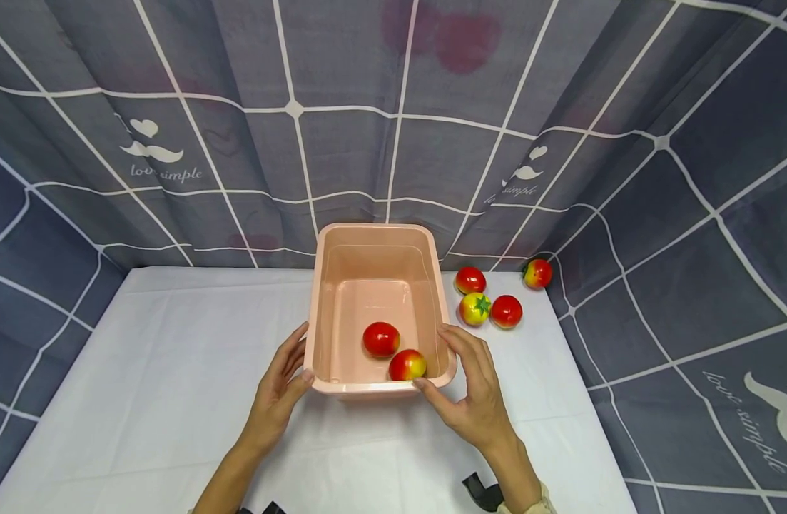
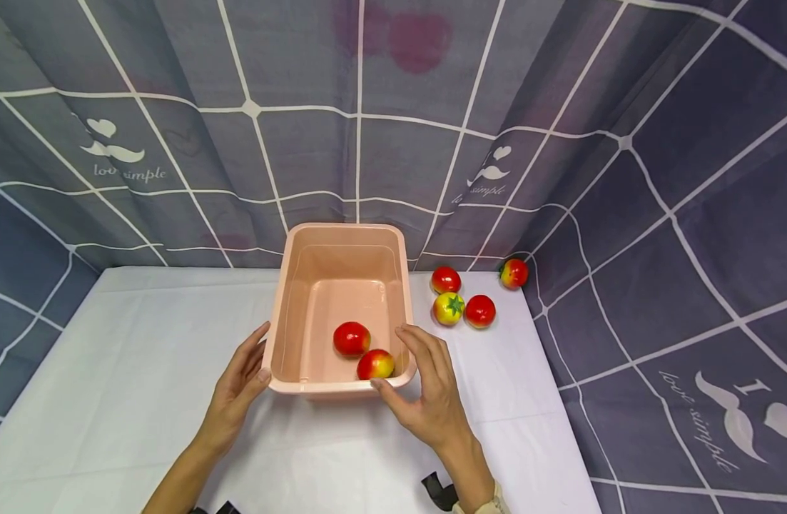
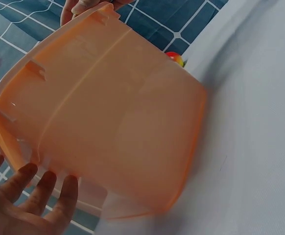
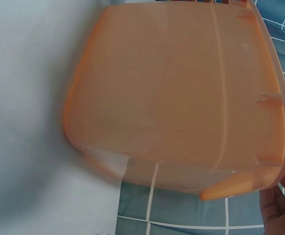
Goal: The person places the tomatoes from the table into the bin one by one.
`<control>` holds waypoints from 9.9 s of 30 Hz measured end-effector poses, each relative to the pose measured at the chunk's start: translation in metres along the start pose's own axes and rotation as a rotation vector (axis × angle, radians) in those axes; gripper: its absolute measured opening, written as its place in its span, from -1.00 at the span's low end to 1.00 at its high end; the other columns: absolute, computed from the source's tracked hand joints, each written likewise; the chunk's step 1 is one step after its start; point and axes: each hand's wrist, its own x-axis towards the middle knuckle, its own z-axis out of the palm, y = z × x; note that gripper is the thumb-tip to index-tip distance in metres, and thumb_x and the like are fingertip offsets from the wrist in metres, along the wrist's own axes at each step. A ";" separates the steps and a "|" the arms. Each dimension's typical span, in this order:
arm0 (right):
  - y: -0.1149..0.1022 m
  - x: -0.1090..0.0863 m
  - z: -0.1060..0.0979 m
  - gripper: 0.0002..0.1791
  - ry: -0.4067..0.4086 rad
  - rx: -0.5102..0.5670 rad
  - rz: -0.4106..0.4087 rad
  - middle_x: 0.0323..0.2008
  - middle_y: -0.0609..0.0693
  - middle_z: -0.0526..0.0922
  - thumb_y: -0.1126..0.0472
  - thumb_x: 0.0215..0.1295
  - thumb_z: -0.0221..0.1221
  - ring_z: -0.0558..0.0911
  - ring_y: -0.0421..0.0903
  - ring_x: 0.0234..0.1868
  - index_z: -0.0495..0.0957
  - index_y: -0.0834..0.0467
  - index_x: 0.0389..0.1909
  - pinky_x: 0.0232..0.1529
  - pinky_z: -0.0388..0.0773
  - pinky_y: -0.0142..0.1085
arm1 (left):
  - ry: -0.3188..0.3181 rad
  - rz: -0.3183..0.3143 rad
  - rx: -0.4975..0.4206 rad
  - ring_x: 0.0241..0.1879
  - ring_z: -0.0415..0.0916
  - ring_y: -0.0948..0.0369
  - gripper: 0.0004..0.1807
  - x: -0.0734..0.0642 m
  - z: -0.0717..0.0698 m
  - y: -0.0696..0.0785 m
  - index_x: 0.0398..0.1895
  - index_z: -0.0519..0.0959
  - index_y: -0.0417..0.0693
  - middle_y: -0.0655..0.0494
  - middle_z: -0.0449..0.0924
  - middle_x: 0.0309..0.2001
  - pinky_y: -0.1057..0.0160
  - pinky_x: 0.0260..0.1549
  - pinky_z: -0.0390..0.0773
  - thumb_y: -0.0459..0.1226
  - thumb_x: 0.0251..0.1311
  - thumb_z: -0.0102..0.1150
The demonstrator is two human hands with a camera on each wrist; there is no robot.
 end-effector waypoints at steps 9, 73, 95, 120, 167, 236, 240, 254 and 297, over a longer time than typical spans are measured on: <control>0.001 0.000 0.002 -0.19 0.019 0.030 -0.015 0.38 0.15 0.59 -0.16 0.29 0.49 0.52 0.00 0.40 0.51 0.15 0.44 0.54 0.31 -0.49 | -0.004 -0.006 0.000 0.53 0.36 0.31 -0.21 0.000 0.000 0.001 0.78 0.03 0.06 -0.06 0.25 0.65 0.39 0.39 0.54 -0.49 0.58 -0.04; 0.142 -0.004 0.028 -0.32 0.271 0.040 0.648 0.36 0.34 0.41 0.19 0.46 0.35 0.46 0.25 0.41 0.33 0.30 0.48 0.50 0.44 0.14 | 0.005 -0.007 -0.014 0.53 0.36 0.34 -0.21 -0.001 0.002 0.002 0.78 0.03 0.05 0.10 0.27 0.65 0.45 0.38 0.53 -0.49 0.58 -0.06; 0.159 0.021 0.043 -0.18 0.146 0.124 0.843 0.44 0.35 0.31 0.12 0.47 0.35 0.52 0.24 0.36 0.17 0.30 0.56 0.38 0.53 0.04 | -0.017 0.005 -0.019 0.53 0.37 0.29 -0.20 0.001 0.002 0.003 0.77 0.03 0.05 -0.02 0.28 0.64 0.43 0.40 0.51 -0.50 0.57 -0.05; 0.157 0.017 0.037 -0.17 0.117 0.071 0.816 0.48 0.29 0.37 0.06 0.45 0.38 0.55 0.23 0.33 0.21 0.21 0.57 0.36 0.57 0.06 | -0.011 -0.004 -0.013 0.53 0.37 0.30 -0.21 0.000 0.003 0.002 0.77 0.03 0.08 -0.08 0.26 0.64 0.44 0.38 0.53 -0.48 0.58 -0.05; 0.072 -0.007 0.001 -0.21 0.238 0.098 0.644 0.36 0.14 0.56 0.16 0.29 0.52 0.55 -0.11 0.16 0.39 0.13 0.49 0.16 0.41 -0.73 | -0.002 0.002 -0.022 0.53 0.37 0.30 -0.22 0.000 -0.002 0.004 0.77 0.03 0.05 0.01 0.29 0.64 0.42 0.39 0.53 -0.49 0.58 -0.07; 0.026 0.002 0.001 -0.47 0.168 0.339 0.216 0.22 0.34 0.61 0.51 0.34 0.31 0.60 0.00 0.28 0.48 0.37 0.32 0.48 0.49 -0.41 | 0.012 -0.006 -0.031 0.54 0.38 0.29 -0.23 0.001 0.002 0.002 0.77 0.06 0.06 -0.37 0.17 0.64 0.41 0.41 0.53 -0.49 0.58 -0.06; 0.045 -0.003 0.005 -0.56 0.215 0.359 0.268 0.19 0.36 0.60 0.51 0.43 0.24 0.63 -0.05 0.25 0.48 0.40 0.30 0.44 0.52 -0.41 | 0.006 -0.008 -0.030 0.54 0.38 0.31 -0.23 0.001 0.002 0.001 0.77 0.06 0.07 -0.34 0.17 0.65 0.40 0.42 0.53 -0.48 0.59 -0.06; 0.140 -0.006 -0.003 -0.51 0.307 0.124 0.463 0.21 0.27 0.60 0.30 0.39 0.43 0.56 0.14 0.30 0.55 0.34 0.26 0.40 0.52 -0.29 | 0.005 -0.011 -0.021 0.54 0.37 0.29 -0.22 0.000 0.001 0.000 0.77 0.05 0.08 -0.11 0.26 0.65 0.41 0.41 0.53 -0.48 0.59 -0.06; 0.220 0.007 -0.002 -0.11 0.258 -0.006 0.856 0.51 0.33 0.34 0.18 0.30 0.46 0.35 0.29 0.55 0.24 0.17 0.58 0.63 0.28 0.24 | 0.016 -0.006 -0.033 0.52 0.39 0.32 -0.24 0.000 0.002 -0.001 0.77 0.06 0.05 -0.12 0.28 0.63 0.47 0.39 0.51 -0.48 0.59 -0.06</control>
